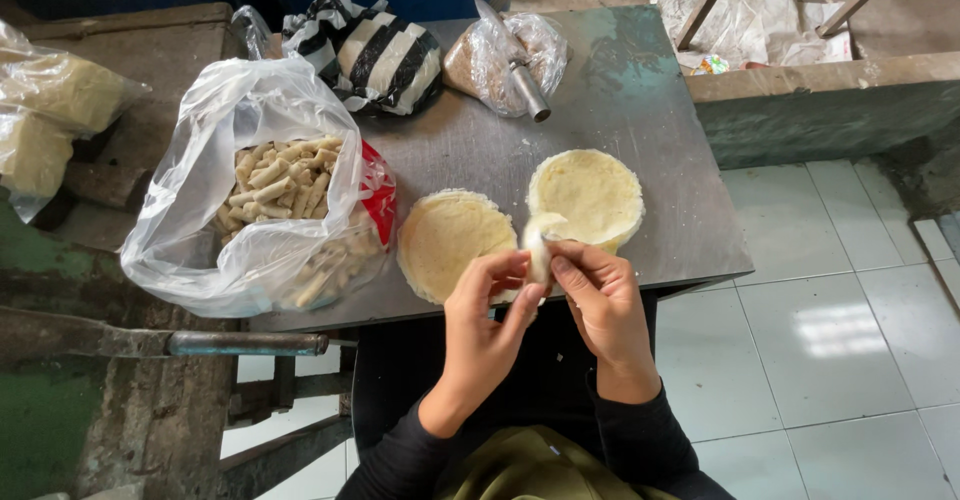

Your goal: The person peels a thin outer skin layer off round dough pieces by hand and sets the peeled dough aside, then uses a knife to cut a dough piece into smaller portions and moves the cut pieces toward a dough rolling machine.

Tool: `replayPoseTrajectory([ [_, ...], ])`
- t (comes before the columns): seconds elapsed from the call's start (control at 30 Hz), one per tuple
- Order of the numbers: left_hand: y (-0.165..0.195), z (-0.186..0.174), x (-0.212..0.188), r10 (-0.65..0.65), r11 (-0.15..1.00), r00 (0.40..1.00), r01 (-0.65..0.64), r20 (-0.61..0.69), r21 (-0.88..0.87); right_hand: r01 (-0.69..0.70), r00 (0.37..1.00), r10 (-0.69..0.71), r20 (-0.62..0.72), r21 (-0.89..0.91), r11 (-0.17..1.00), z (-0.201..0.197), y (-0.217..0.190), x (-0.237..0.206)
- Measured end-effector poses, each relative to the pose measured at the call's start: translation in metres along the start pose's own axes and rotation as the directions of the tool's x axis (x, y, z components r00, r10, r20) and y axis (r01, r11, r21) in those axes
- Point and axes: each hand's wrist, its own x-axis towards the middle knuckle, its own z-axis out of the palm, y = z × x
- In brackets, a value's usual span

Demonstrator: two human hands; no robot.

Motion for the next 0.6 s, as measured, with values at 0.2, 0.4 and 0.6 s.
replayPoseTrajectory([
  [0.2,0.009,-0.002,0.005,-0.114,0.961,0.984,0.143,0.135,-0.237,0.06,0.998,-0.063,-0.002,-0.258,0.964,0.012,-0.013,0.001],
  [0.4,-0.005,0.0,0.003,-0.195,0.975,0.98,0.197,0.03,-0.107,0.096,0.995,-0.096,0.02,-0.366,0.925,0.015,-0.012,0.001],
  [0.6,-0.025,-0.001,0.0,-0.18,0.92,0.983,0.181,0.035,-0.349,0.006,0.998,-0.035,-0.054,-0.468,0.883,0.016,-0.004,0.009],
])
